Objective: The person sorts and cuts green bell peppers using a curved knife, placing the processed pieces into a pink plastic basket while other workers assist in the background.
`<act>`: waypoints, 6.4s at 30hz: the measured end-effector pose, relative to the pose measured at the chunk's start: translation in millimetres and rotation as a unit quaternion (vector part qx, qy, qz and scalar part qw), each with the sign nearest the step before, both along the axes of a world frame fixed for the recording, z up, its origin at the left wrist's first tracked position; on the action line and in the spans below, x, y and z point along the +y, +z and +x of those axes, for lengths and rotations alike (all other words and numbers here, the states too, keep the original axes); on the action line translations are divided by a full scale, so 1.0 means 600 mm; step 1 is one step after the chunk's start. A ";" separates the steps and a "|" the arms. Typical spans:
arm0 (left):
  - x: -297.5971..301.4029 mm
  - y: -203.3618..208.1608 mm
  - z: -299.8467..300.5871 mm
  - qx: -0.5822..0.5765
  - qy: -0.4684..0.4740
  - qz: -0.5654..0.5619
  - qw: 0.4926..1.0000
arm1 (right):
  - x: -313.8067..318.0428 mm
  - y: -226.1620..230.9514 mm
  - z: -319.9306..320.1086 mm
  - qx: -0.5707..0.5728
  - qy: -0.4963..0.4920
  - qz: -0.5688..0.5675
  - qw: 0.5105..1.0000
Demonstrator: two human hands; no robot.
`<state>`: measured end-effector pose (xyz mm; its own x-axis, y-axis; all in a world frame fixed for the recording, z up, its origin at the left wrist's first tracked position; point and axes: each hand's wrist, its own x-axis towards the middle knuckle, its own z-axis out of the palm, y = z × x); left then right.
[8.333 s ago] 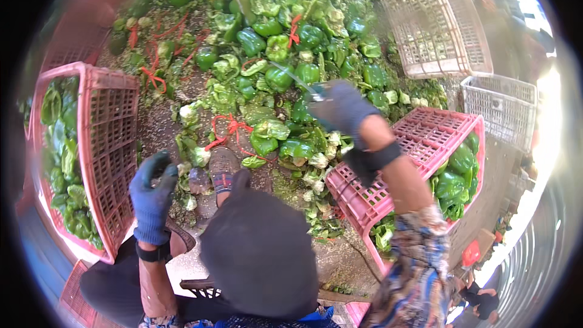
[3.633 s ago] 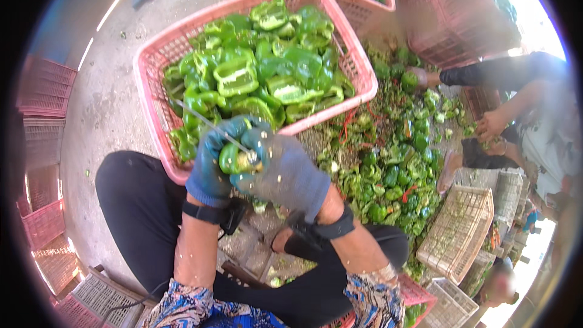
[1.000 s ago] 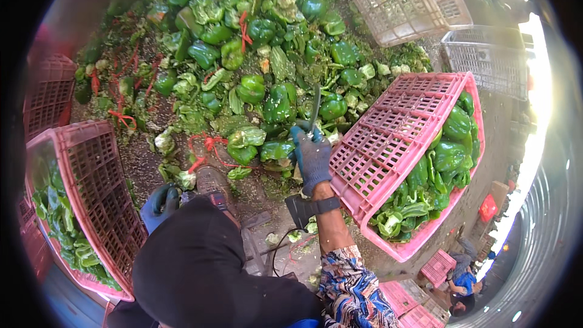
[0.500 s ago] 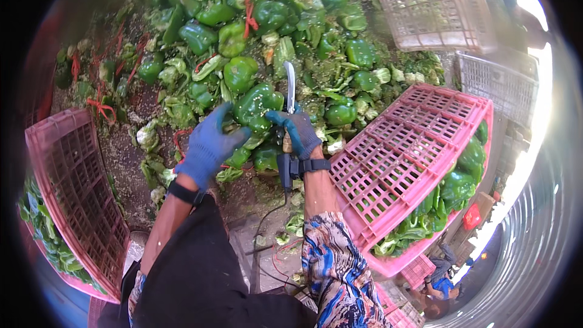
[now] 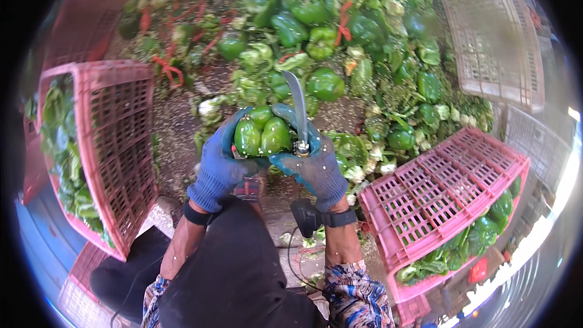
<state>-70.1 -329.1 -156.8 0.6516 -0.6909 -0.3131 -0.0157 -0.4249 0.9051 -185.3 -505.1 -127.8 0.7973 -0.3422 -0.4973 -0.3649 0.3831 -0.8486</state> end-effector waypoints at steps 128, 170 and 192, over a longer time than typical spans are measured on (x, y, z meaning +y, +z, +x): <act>0.561 0.221 0.131 0.163 0.451 -0.529 0.700 | 0.569 0.279 0.356 -0.213 0.518 -0.337 0.757; 0.499 0.253 0.117 0.088 0.610 -0.521 0.591 | 0.535 0.271 0.368 -0.333 0.292 -0.529 0.724; 0.972 0.017 0.314 -0.243 0.522 0.346 0.741 | 0.296 0.473 0.211 -0.269 0.380 -0.685 0.561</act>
<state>118.2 254.0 -146.4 0.8696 0.4853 0.0907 0.3955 -0.7948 0.4603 -58.7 -327.4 155.9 0.8801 0.4306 0.2000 0.4689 -0.8547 -0.2228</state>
